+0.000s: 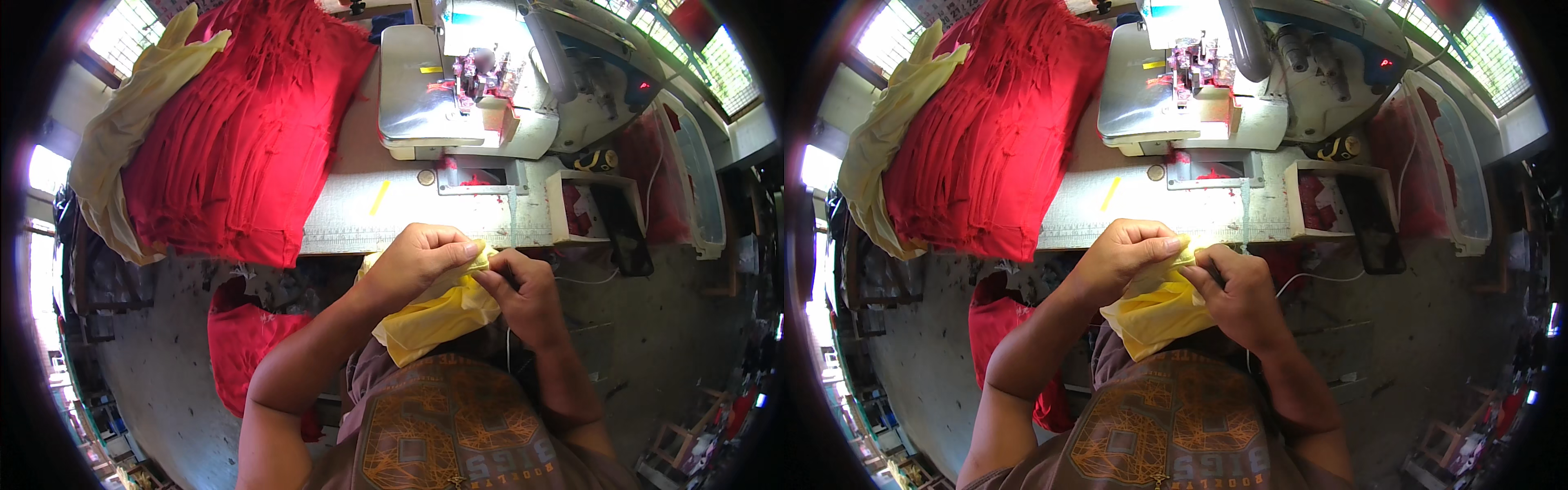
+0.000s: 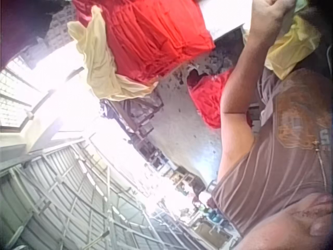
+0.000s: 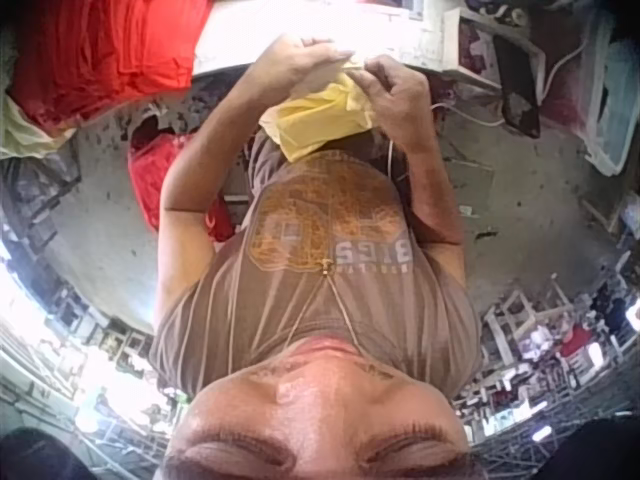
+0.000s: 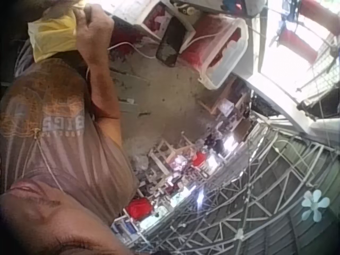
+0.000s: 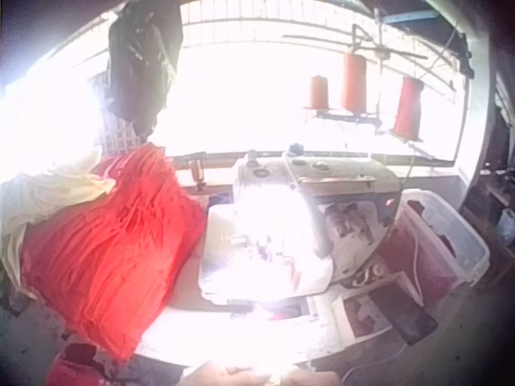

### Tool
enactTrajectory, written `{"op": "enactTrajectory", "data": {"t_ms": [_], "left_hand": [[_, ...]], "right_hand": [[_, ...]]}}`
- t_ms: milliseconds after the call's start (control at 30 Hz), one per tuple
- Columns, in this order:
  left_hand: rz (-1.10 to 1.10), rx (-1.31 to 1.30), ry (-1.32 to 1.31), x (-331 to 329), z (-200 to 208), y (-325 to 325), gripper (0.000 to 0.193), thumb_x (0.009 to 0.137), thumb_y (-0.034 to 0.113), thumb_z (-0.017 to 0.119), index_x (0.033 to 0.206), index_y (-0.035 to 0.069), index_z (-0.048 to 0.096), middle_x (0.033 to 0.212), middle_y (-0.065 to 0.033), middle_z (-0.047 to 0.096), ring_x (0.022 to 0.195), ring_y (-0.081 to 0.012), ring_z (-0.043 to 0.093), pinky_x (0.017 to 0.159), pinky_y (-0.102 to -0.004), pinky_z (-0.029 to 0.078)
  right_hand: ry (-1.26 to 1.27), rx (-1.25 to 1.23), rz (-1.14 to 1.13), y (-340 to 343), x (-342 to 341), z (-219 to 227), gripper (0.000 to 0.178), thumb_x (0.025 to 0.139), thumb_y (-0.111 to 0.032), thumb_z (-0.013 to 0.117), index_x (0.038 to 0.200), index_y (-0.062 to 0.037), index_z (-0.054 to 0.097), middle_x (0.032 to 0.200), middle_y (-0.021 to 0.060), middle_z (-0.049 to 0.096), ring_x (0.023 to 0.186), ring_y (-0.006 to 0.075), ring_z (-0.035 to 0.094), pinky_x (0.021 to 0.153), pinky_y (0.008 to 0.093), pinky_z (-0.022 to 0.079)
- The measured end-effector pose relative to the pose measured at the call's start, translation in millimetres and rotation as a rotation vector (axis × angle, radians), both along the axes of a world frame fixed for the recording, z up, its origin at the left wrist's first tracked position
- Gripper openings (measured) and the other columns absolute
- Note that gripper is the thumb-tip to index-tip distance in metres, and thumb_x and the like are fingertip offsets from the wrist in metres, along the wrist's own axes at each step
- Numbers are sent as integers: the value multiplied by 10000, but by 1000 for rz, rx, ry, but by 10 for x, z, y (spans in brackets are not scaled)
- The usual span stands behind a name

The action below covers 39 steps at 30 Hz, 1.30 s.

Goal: The person holds a yellow piece of fabric and uses scissors to trim loose threads and edges. The person repeatedly cuts small pieces of thread from the fabric and discards them while working at a sewing station.

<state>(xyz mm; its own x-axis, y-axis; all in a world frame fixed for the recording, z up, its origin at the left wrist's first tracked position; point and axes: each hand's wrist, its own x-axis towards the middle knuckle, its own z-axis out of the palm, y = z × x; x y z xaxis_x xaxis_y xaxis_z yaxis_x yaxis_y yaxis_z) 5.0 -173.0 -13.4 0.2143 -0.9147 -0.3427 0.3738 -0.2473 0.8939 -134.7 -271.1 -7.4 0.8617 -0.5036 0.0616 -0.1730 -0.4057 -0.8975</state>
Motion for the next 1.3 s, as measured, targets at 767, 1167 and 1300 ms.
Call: {"op": "enactTrajectory", "data": {"t_ms": [767, 1167, 1300], "left_hand": [[-71, -5, -163, 34, 19, -7, 243, 830, 227, 502, 760, 4, 568, 586, 36, 466, 512, -18, 391, 456, -175, 334], [-41, -87, 103, 5, -91, 25, 234, 838, 208, 483, 783, -14, 537, 607, -21, 498, 479, -75, 448, 449, -193, 372], [75, -64, 102, 86, -137, 54, 203, 832, 174, 484, 773, -15, 531, 600, -19, 490, 467, -89, 456, 441, -200, 382]], "right_hand": [[-243, 200, 532, -12, -116, 271, 118, 684, -54, 638, 715, -39, 526, 772, 55, 578, 604, 156, 525, 556, 252, 428], [176, 729, 153, -84, -79, -20, 235, 793, -87, 516, 1006, -2, 469, 560, -6, 453, 452, 51, 391, 403, 180, 312], [330, 264, 236, -72, -101, -268, 114, 784, -85, 533, 857, 2, 520, 570, -14, 447, 481, 34, 389, 427, 190, 327]]}}
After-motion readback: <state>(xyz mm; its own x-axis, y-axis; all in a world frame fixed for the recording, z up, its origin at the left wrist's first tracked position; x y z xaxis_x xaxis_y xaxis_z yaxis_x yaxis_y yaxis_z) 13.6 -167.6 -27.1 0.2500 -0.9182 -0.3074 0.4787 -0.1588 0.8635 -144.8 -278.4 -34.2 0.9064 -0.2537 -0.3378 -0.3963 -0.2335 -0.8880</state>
